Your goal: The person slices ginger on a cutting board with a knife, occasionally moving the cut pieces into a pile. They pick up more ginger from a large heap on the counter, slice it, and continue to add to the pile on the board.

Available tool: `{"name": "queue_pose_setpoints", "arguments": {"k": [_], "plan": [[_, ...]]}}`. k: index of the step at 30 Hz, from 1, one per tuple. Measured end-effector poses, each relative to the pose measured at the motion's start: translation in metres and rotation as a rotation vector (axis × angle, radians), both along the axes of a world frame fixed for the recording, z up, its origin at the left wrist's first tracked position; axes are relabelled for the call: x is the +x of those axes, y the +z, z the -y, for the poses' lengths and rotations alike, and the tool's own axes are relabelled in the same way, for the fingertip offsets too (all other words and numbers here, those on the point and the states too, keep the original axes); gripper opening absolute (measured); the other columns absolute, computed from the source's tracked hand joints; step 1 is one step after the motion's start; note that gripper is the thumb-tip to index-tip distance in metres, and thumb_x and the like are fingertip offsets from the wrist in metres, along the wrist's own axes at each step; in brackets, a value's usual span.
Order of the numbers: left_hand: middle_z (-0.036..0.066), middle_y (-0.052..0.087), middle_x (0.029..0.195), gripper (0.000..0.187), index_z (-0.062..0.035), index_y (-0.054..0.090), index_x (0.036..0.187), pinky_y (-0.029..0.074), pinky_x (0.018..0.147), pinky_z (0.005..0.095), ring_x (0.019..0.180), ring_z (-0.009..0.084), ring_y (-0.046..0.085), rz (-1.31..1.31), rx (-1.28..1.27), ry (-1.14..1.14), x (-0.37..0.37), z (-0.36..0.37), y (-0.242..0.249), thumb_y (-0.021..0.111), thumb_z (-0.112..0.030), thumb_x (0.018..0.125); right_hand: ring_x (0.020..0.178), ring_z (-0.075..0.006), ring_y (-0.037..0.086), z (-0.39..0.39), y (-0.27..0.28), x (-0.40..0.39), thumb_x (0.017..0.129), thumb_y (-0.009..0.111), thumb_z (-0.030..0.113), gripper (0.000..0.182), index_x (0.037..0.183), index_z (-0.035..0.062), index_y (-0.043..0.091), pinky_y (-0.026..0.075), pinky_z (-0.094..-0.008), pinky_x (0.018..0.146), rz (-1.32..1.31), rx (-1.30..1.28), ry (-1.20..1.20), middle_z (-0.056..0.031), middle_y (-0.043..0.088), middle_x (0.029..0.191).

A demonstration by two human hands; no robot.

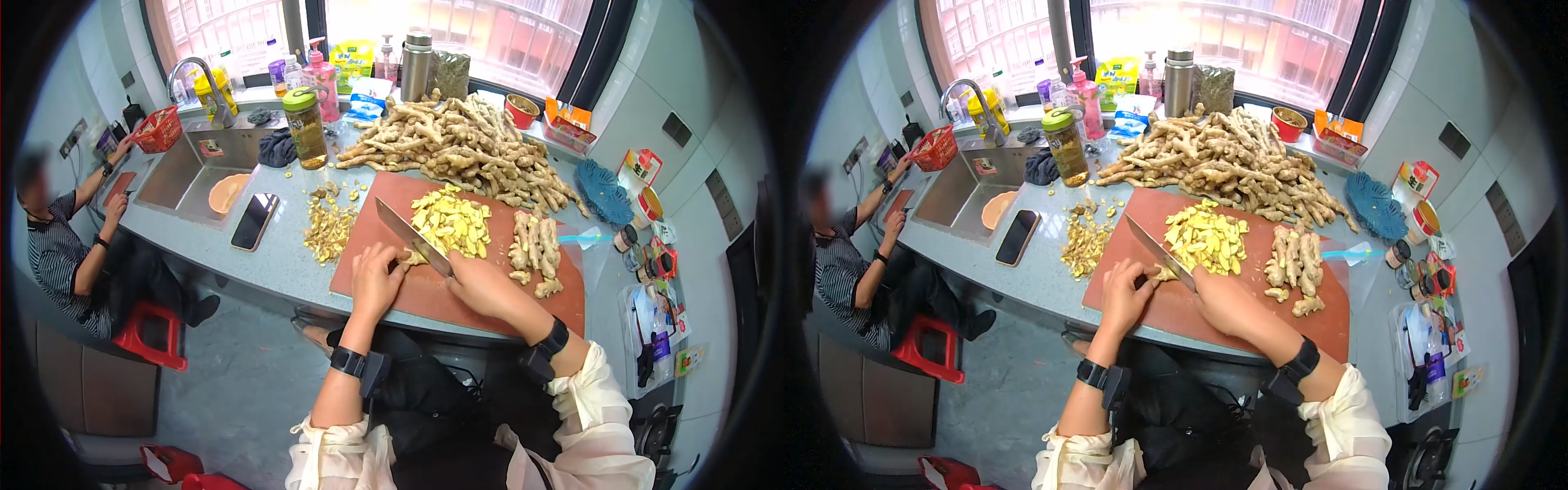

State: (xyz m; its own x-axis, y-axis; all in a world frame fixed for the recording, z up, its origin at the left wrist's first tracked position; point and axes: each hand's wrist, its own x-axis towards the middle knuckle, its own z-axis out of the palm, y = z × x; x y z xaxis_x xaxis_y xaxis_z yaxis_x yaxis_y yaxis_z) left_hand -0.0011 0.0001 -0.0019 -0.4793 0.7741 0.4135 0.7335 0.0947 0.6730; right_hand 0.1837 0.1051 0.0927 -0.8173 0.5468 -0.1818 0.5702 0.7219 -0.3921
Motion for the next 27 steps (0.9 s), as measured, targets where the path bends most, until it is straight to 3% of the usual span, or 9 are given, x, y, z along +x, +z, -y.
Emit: {"name": "queue_pose_setpoints", "arguments": {"k": [1, 3, 4, 6, 7, 14, 19, 23, 27], "plan": [[0.004, 0.066, 0.095, 0.015, -0.0131, 0.076, 0.098, 0.041, 0.088, 0.0390, 0.098, 0.0262, 0.061, 0.005, 0.020, -0.007, -0.001, 0.000, -0.001, 0.077, -0.014, 0.083, 0.096, -0.0511, 0.064, -0.004, -0.007, -0.002, 0.097, 0.063, 0.021, 0.030, 0.109, -0.0035, 0.050, 0.050, -0.0563, 0.085, -0.004, -0.001, 0.003, -0.0309, 0.066, 0.098], [0.004, 0.067, 0.095, 0.015, -0.0125, 0.075, 0.097, 0.041, 0.088, 0.0391, 0.097, 0.0269, 0.062, 0.008, 0.042, -0.011, -0.002, 0.001, -0.002, 0.077, -0.013, 0.083, 0.079, -0.0410, 0.068, -0.011, -0.017, -0.003, 0.098, 0.063, 0.019, 0.029, 0.115, -0.0015, 0.052, 0.054, -0.0493, 0.073, -0.160, 0.065, 0.030, -0.0228, 0.068, 0.086], [0.004, 0.067, 0.096, 0.015, -0.0124, 0.075, 0.098, 0.041, 0.088, 0.0392, 0.097, 0.0267, 0.062, 0.027, 0.055, -0.017, -0.002, 0.000, -0.002, 0.077, -0.013, 0.083, 0.079, -0.0410, 0.068, -0.012, -0.012, -0.001, 0.098, 0.063, 0.019, 0.029, 0.115, -0.0015, 0.052, 0.054, -0.0493, 0.073, -0.161, 0.068, 0.036, -0.0228, 0.068, 0.086], [0.004, 0.067, 0.096, 0.016, -0.0123, 0.075, 0.098, 0.041, 0.089, 0.0392, 0.098, 0.0265, 0.062, 0.048, 0.071, -0.020, -0.002, 0.000, -0.002, 0.077, -0.012, 0.082, 0.062, -0.0278, 0.068, -0.013, 0.000, 0.005, 0.099, 0.060, 0.015, 0.024, 0.115, -0.0015, 0.052, 0.054, -0.0418, 0.060, -0.184, -0.400, -0.192, -0.0163, 0.066, 0.078], [0.003, 0.067, 0.095, 0.016, -0.0122, 0.075, 0.098, 0.041, 0.089, 0.0393, 0.098, 0.0263, 0.062, 0.047, 0.063, -0.019, -0.002, 0.000, -0.002, 0.077, -0.012, 0.082, 0.055, -0.0161, 0.062, -0.017, -0.003, 0.012, 0.100, 0.060, 0.015, 0.024, 0.116, 0.0000, 0.052, 0.051, -0.0335, 0.053, -0.226, -0.469, -0.195, -0.0084, 0.063, 0.075], [0.003, 0.068, 0.097, 0.016, -0.0123, 0.074, 0.098, 0.041, 0.089, 0.0396, 0.098, 0.0257, 0.063, 0.026, 0.082, -0.034, -0.002, 0.000, -0.004, 0.077, -0.011, 0.082, 0.057, -0.0184, 0.064, -0.015, 0.006, 0.034, 0.099, 0.062, 0.015, 0.026, 0.118, -0.0003, 0.054, 0.053, -0.0360, 0.056, -0.297, -0.482, -0.192, -0.0084, 0.064, 0.072], [0.003, 0.069, 0.096, 0.017, -0.0127, 0.075, 0.099, 0.041, 0.090, 0.0399, 0.098, 0.0260, 0.063, 0.031, 0.063, -0.020, -0.001, 0.000, -0.002, 0.077, -0.011, 0.082, 0.059, -0.0247, 0.067, -0.013, 0.017, 0.030, 0.099, 0.064, 0.017, 0.032, 0.123, -0.0017, 0.053, 0.053, -0.0400, 0.059, -0.152, -0.372, -0.090, -0.0162, 0.067, 0.078], [0.003, 0.068, 0.095, 0.017, -0.0133, 0.076, 0.100, 0.041, 0.090, 0.0400, 0.098, 0.0262, 0.063, 0.027, 0.054, -0.013, -0.001, 0.001, -0.001, 0.077, -0.012, 0.083, 0.060, -0.0253, 0.067, -0.013, 0.016, 0.026, 0.099, 0.064, 0.018, 0.034, 0.124, -0.0016, 0.053, 0.053, -0.0411, 0.059, -0.124, -0.350, -0.084, -0.0166, 0.067, 0.079], [0.003, 0.067, 0.094, 0.017, -0.0136, 0.077, 0.100, 0.041, 0.089, 0.0399, 0.098, 0.0262, 0.062, 0.031, 0.061, -0.018, 0.000, 0.000, -0.002, 0.077, -0.012, 0.083, 0.077, -0.0360, 0.070, -0.012, 0.019, 0.025, 0.099, 0.064, 0.022, 0.038, 0.126, -0.0014, 0.052, 0.054, -0.0475, 0.071, -0.079, -0.265, -0.067, -0.0234, 0.068, 0.089]]}}
